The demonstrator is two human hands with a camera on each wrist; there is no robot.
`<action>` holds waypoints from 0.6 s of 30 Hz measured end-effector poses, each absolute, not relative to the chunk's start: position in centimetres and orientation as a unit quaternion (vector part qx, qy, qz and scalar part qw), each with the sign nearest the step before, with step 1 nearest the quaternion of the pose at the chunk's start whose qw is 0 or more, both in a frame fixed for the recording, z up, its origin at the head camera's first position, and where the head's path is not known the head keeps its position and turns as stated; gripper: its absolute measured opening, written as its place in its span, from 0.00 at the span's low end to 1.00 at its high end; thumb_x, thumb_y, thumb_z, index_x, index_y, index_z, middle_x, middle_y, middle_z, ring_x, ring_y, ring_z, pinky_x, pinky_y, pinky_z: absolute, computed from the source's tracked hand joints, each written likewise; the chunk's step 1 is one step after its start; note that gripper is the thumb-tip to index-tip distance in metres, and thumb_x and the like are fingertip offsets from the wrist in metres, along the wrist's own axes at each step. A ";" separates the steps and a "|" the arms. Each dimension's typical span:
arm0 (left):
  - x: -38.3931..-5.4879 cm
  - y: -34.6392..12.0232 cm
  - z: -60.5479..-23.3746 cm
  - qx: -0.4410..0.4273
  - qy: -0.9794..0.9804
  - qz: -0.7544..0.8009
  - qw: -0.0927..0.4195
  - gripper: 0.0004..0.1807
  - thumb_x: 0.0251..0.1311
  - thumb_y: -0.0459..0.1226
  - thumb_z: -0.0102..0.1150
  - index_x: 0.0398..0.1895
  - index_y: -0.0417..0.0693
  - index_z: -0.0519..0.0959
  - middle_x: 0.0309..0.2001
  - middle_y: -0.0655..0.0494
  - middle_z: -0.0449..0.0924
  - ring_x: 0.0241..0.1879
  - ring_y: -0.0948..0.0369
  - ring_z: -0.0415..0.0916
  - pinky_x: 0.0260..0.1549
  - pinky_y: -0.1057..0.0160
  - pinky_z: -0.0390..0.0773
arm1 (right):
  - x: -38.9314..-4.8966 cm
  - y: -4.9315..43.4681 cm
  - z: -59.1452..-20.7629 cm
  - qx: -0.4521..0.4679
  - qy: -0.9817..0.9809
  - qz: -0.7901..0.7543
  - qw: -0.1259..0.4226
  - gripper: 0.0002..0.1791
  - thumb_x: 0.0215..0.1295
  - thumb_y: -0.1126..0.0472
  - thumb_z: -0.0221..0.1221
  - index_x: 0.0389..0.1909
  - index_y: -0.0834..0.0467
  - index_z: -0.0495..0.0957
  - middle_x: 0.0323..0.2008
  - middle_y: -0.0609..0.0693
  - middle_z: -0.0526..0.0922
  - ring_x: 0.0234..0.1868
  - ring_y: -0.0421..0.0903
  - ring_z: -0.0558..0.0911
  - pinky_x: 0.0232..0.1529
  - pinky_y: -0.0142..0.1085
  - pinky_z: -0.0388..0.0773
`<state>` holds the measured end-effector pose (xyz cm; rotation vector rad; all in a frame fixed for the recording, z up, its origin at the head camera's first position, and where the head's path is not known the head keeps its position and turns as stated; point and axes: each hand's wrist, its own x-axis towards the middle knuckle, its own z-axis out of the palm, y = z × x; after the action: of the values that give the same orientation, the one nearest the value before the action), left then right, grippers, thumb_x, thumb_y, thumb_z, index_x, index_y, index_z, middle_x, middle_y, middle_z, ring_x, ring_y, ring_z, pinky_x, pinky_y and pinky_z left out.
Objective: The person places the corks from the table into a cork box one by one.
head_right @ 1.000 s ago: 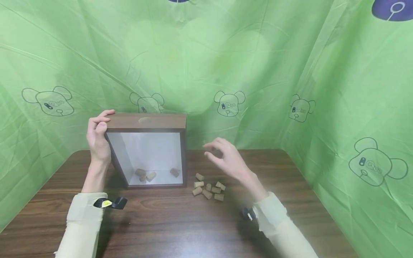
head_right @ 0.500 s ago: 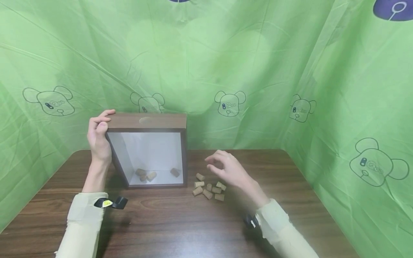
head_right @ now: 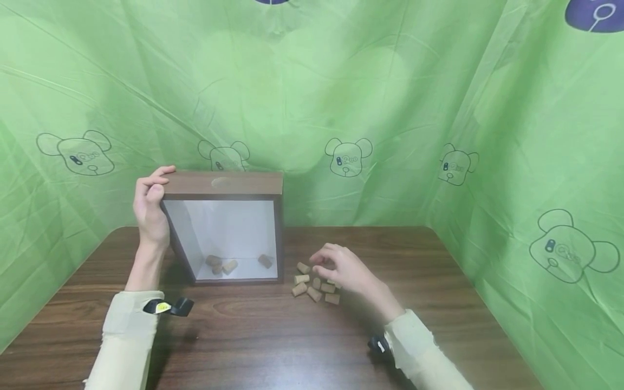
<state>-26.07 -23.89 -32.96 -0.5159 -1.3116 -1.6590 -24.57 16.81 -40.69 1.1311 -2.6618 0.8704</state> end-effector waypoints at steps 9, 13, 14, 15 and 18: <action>-26.0 -23.8 -32.9 -0.211 -0.536 -0.675 0.461 0.08 0.64 0.36 0.49 0.39 0.42 0.77 0.53 0.39 0.80 0.61 0.48 0.72 0.66 0.60 0.60 | -24.4 17.0 -41.5 0.371 -0.872 0.319 0.001 0.13 0.65 0.57 0.64 0.48 0.56 0.83 0.42 0.45 0.84 0.43 0.38 0.81 0.48 0.46 0.80; -25.9 -23.8 -32.8 -0.211 -0.539 -0.672 0.462 0.08 0.65 0.36 0.49 0.40 0.41 0.77 0.53 0.39 0.80 0.61 0.48 0.72 0.66 0.60 0.60 | -24.6 17.1 -41.9 0.376 -0.874 0.307 -0.010 0.13 0.64 0.58 0.64 0.49 0.55 0.83 0.41 0.43 0.84 0.41 0.37 0.81 0.46 0.45 0.80; -25.9 -23.8 -32.8 -0.211 -0.539 -0.672 0.462 0.08 0.65 0.35 0.49 0.40 0.41 0.77 0.53 0.40 0.80 0.62 0.48 0.72 0.66 0.59 0.61 | -24.6 17.1 -42.0 0.379 -0.874 0.303 -0.012 0.13 0.64 0.58 0.64 0.49 0.55 0.83 0.41 0.43 0.84 0.41 0.38 0.81 0.46 0.45 0.81; -25.9 -23.8 -32.8 -0.211 -0.539 -0.672 0.462 0.08 0.64 0.35 0.49 0.40 0.41 0.77 0.53 0.40 0.80 0.62 0.48 0.72 0.66 0.60 0.61 | -24.6 17.1 -42.2 0.381 -0.875 0.299 -0.016 0.13 0.64 0.59 0.64 0.49 0.55 0.83 0.41 0.43 0.83 0.41 0.39 0.81 0.45 0.44 0.81; -25.9 -23.8 -32.9 -0.211 -0.538 -0.674 0.460 0.08 0.64 0.34 0.48 0.40 0.41 0.76 0.54 0.40 0.80 0.62 0.48 0.72 0.66 0.60 0.61 | -24.7 17.2 -42.4 0.392 -0.874 0.286 -0.028 0.13 0.64 0.59 0.64 0.49 0.55 0.83 0.42 0.44 0.84 0.42 0.42 0.83 0.45 0.42 0.81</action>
<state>-25.88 -23.85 -32.92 -0.5188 -1.3249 -1.6576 -24.68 17.21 -42.45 1.2539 -2.7951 0.9138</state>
